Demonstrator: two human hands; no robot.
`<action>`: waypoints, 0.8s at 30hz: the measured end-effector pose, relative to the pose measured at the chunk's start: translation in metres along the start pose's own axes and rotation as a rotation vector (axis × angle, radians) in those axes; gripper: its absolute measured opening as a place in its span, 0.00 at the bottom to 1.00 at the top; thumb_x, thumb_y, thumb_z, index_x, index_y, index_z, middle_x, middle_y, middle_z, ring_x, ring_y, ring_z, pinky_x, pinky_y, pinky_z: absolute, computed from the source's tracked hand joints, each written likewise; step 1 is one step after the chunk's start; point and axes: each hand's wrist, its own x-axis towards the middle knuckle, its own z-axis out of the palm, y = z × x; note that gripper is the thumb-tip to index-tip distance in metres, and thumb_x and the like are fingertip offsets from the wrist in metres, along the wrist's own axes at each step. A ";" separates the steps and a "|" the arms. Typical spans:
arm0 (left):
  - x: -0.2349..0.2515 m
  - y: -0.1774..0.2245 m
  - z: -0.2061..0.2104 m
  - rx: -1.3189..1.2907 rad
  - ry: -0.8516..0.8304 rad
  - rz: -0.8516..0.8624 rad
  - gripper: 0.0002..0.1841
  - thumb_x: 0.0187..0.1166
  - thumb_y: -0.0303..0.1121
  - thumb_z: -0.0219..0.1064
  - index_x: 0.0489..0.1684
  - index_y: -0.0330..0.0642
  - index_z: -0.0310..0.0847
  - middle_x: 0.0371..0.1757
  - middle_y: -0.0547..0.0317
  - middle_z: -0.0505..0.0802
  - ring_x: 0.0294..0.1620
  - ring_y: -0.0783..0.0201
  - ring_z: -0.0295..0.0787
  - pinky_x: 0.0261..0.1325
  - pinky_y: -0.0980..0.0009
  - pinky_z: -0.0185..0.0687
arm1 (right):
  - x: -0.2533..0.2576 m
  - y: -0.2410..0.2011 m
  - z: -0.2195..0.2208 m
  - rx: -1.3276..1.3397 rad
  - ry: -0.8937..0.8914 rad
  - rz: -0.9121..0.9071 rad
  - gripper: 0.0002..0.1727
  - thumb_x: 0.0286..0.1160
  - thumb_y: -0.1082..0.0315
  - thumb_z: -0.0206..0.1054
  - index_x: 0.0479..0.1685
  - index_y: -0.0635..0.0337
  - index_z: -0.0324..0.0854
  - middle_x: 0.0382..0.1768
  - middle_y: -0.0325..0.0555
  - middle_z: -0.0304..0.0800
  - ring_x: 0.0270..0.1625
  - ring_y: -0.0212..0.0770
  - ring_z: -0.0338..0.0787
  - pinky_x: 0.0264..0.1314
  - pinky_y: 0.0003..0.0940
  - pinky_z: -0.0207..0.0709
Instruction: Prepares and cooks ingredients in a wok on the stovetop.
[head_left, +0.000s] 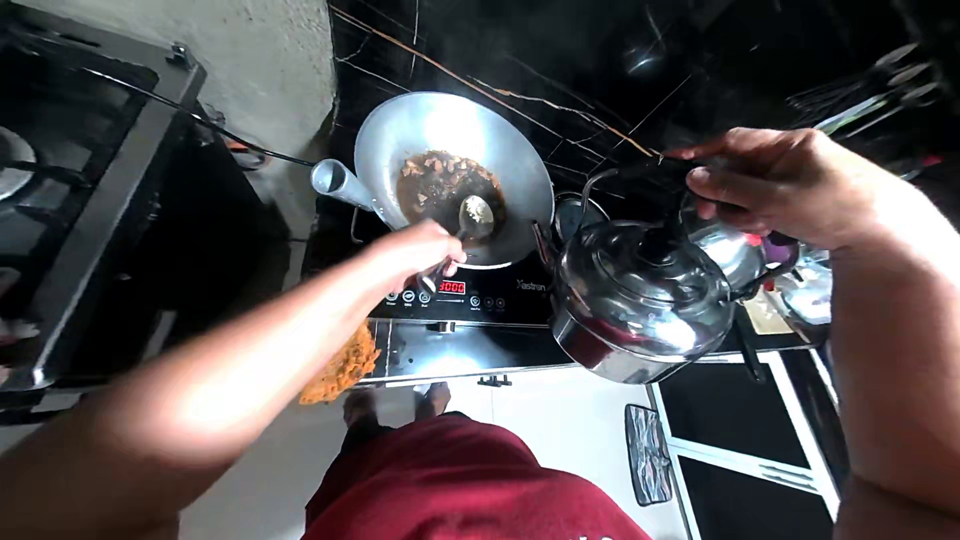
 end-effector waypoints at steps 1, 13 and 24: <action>0.008 0.009 -0.002 0.002 -0.004 -0.034 0.10 0.87 0.34 0.60 0.41 0.38 0.82 0.24 0.61 0.84 0.15 0.72 0.72 0.19 0.76 0.70 | 0.001 -0.002 0.000 0.005 -0.003 -0.001 0.15 0.87 0.70 0.60 0.68 0.53 0.83 0.24 0.32 0.85 0.13 0.22 0.70 0.11 0.16 0.63; 0.029 0.044 0.004 -0.113 -0.060 -0.188 0.07 0.84 0.28 0.58 0.33 0.41 0.77 0.19 0.63 0.80 0.08 0.75 0.67 0.10 0.82 0.64 | 0.018 -0.017 0.008 -0.138 -0.105 -0.048 0.16 0.88 0.65 0.61 0.70 0.49 0.85 0.24 0.34 0.83 0.12 0.25 0.68 0.12 0.21 0.62; 0.024 0.033 0.003 0.414 -0.013 -0.092 0.12 0.84 0.34 0.62 0.32 0.38 0.84 0.24 0.58 0.85 0.19 0.68 0.73 0.25 0.69 0.70 | 0.028 -0.015 0.008 -0.170 -0.070 -0.014 0.17 0.89 0.64 0.60 0.71 0.49 0.83 0.24 0.36 0.82 0.12 0.26 0.68 0.13 0.22 0.64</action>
